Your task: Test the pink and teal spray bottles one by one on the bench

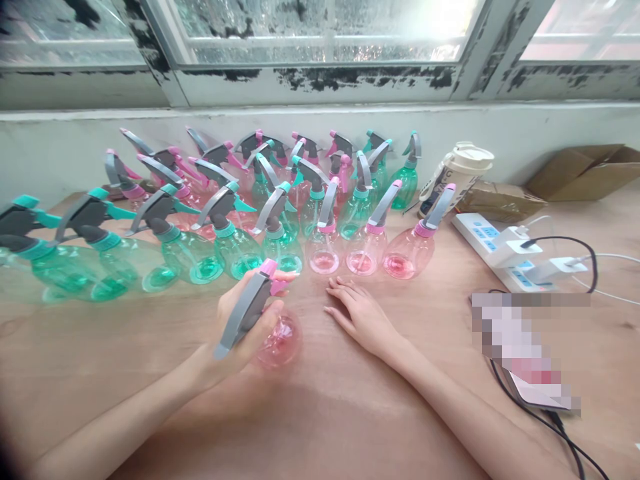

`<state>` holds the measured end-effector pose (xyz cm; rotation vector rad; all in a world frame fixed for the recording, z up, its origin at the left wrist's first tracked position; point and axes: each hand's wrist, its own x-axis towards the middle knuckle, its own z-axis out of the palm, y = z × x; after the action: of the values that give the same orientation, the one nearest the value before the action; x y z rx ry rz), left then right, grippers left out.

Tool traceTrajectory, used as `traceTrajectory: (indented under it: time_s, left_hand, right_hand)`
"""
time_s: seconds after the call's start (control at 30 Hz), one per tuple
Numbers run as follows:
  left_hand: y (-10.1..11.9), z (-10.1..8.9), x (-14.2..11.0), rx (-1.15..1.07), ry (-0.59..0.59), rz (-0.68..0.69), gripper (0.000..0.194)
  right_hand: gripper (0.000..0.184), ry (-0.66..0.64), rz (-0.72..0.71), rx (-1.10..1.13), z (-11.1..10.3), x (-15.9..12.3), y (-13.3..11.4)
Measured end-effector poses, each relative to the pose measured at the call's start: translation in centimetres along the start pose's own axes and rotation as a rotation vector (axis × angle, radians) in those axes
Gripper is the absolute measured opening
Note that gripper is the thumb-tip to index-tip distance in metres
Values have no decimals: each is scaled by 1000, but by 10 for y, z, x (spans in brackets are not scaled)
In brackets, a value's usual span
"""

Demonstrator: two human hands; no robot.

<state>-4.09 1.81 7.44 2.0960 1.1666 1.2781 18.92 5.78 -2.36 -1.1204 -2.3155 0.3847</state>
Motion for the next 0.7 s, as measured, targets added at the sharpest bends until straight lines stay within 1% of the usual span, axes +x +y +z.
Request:
traceTrajectory:
  time_s: [0.17,0.3,0.43,0.5,0.6,0.7]
  left_hand:
    - [6,-1,4,16,23,14,4]
    - [4,-1,4,19,11,29,11]
    - [3,1,2,15,7,-8,27]
    - [4,2,0,11,16,-22,28]
    - [5,3,-1,2,33,-33,27]
    - [4,3,-1,9,37,-38,28]
  right_hand:
    - [36,-7,10,-15,0,0,-2]
    - [34,6,11,-12,0,1,-4]
    - [35,29,15,10,-1,-1,-5]
    - [36,35,19,42,-1,-3,-6]
    - [44,24,0,141,0,-7,-13]
    - [64,2,-30,273,3,-8,-29]
